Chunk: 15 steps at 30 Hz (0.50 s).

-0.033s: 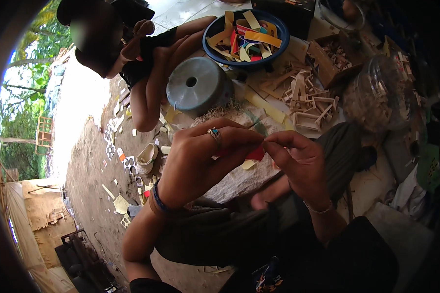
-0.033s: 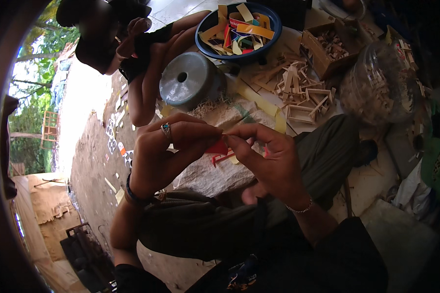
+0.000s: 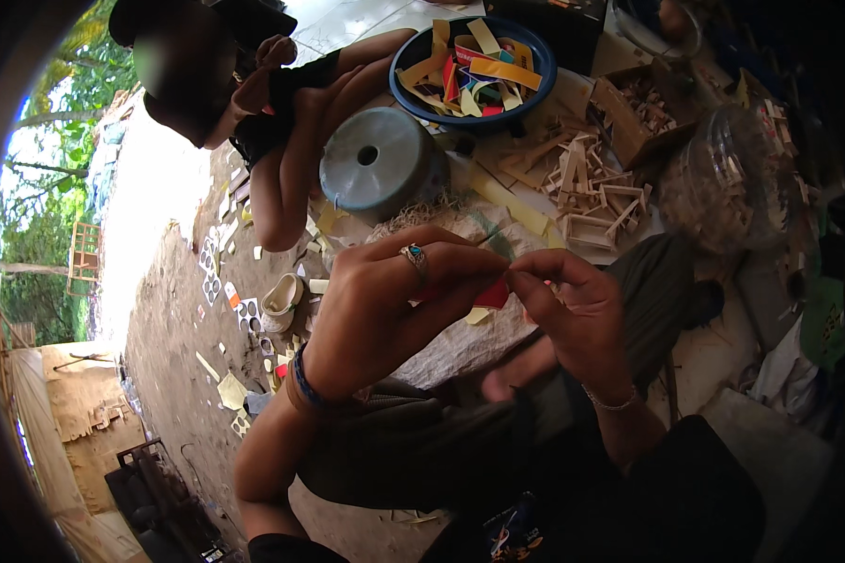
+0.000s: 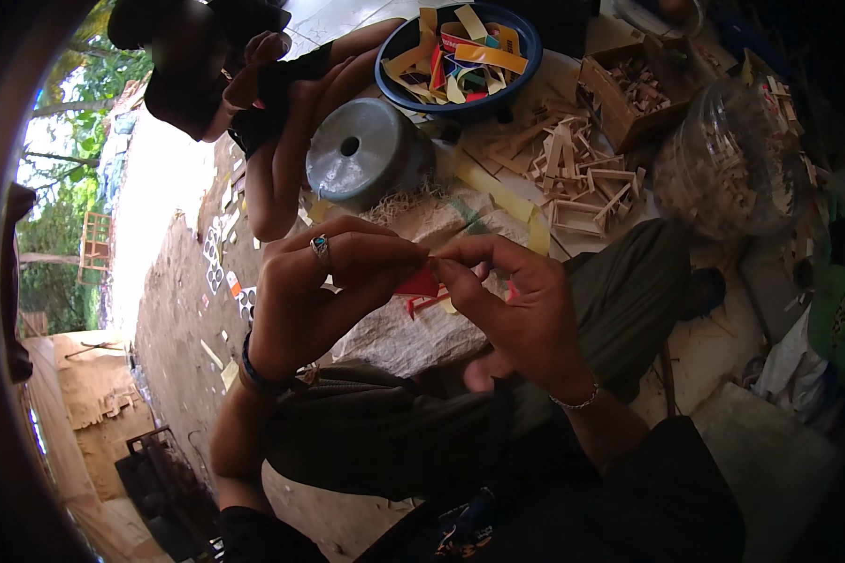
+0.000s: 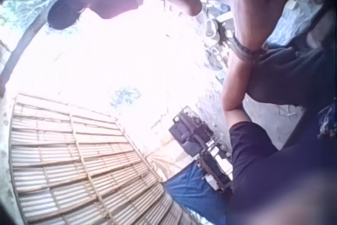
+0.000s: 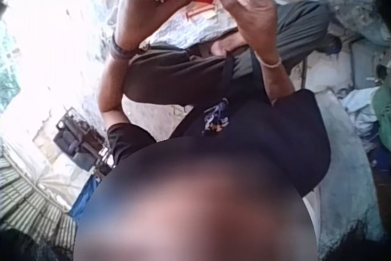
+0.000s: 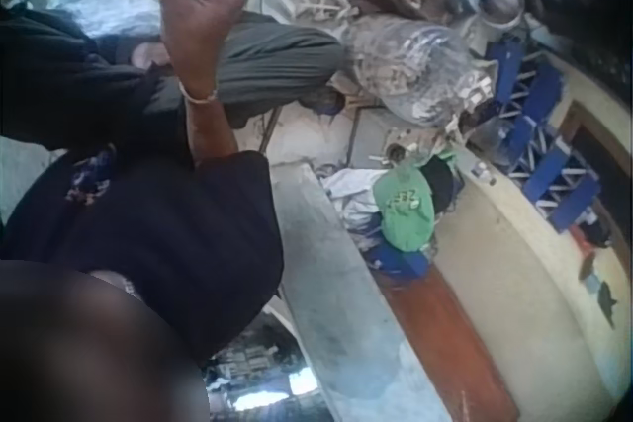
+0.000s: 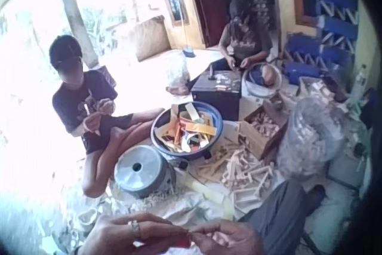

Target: The person cuts a red printed cardstock strip into smaller pieces using pink scissors, then folds and assembles the pieces into a small decorative item. The person handles the cardstock and scissors throughout, working on the floor among scattered materials.

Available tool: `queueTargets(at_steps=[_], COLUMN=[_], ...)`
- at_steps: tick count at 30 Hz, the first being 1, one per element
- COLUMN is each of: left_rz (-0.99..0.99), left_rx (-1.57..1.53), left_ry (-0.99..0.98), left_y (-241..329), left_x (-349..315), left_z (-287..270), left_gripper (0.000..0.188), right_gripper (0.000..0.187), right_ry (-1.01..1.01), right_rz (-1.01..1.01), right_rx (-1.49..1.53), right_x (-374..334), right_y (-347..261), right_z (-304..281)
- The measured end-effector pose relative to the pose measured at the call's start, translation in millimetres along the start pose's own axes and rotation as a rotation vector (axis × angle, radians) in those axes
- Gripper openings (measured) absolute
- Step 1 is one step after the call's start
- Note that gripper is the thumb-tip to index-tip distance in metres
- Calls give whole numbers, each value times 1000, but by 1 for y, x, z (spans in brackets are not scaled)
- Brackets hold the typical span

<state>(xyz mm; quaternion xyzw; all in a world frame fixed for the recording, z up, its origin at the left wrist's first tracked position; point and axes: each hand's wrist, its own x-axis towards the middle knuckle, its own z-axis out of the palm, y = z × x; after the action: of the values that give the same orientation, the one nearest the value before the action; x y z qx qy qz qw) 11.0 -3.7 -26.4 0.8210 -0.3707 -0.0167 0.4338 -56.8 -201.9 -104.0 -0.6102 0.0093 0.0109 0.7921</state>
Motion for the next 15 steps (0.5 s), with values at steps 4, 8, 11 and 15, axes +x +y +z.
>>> queueTargets(at_steps=[4,8,11,15], left_rz=[-20,-10,0,12], left_rx=[21,47,68,88], left_ry=[-14,-2,7,1], left_y=[1,1,0,-3], left_x=[-1,0,0,0], left_z=[-1,-1,-1,-3], left_gripper=[22,21,21,21], right_gripper=[14,15,16,16], right_ry=[37,27,6,-24], right_rz=[-173,-236,-240,-208], right_rx=[-155,-282,-279,-253], right_x=[3,6,7,5], right_y=[4,5,5,5], right_z=[5,5,5,3])
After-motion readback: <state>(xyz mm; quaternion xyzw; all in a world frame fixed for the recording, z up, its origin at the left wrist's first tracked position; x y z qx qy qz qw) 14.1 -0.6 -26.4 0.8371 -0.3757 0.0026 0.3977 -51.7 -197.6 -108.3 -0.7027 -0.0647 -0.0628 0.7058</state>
